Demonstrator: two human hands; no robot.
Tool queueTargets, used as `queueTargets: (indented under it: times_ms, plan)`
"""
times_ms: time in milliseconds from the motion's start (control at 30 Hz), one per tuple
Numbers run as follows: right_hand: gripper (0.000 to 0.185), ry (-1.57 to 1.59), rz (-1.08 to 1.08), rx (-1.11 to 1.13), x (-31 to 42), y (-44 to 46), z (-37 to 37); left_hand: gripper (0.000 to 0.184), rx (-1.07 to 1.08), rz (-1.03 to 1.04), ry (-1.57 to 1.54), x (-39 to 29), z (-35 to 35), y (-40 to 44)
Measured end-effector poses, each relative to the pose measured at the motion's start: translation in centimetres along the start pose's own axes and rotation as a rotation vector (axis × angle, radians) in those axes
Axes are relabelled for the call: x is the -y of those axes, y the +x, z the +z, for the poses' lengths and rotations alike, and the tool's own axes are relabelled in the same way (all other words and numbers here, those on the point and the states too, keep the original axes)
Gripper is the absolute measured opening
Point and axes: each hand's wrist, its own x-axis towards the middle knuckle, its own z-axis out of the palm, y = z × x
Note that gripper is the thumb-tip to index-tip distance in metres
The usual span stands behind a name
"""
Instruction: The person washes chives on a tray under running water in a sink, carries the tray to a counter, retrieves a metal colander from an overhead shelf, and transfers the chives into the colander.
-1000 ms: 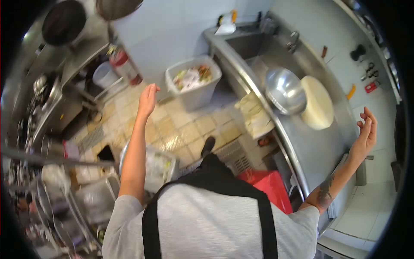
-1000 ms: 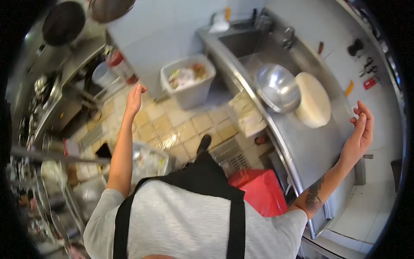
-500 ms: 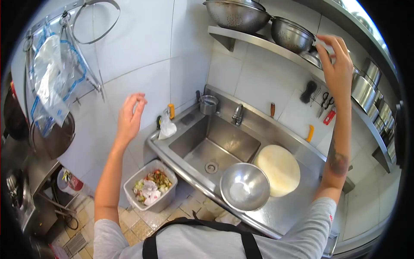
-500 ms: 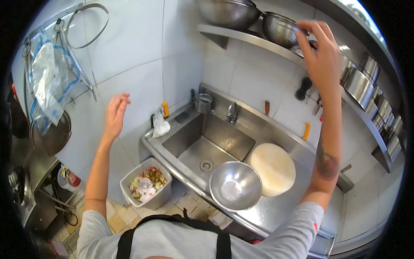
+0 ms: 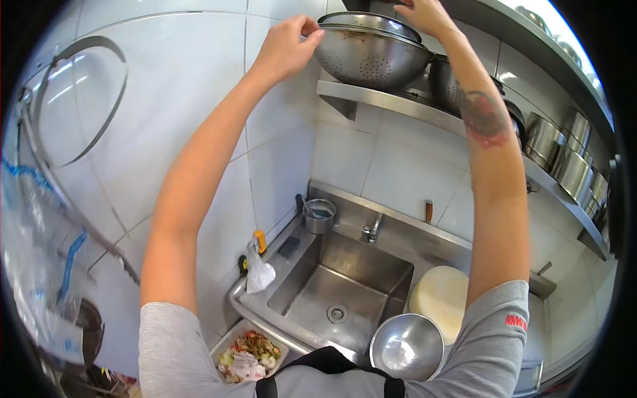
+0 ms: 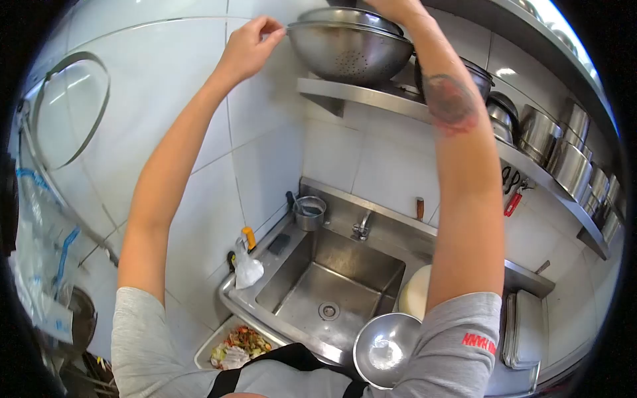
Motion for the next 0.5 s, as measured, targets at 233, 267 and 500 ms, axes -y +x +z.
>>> queueTargets:
  times_ms: [233, 267, 500]
  plan:
    - [0.043, 0.093, 0.25, 0.301, 2.4, 2.2, 6.1, 0.03, 0.113, 0.111, 0.221, 6.2, 6.9, 8.7]
    - [0.044, 0.083, 0.278, 0.31, 1.8, 2.5, 7.3, 0.029, 0.165, 0.117, 0.268, 6.4, 7.7, 9.5]
    - [0.042, 0.241, 0.388, -0.018, 1.4, 3.6, 6.6, 0.032, 0.422, 0.129, 0.328, 9.6, 11.5, 13.2]
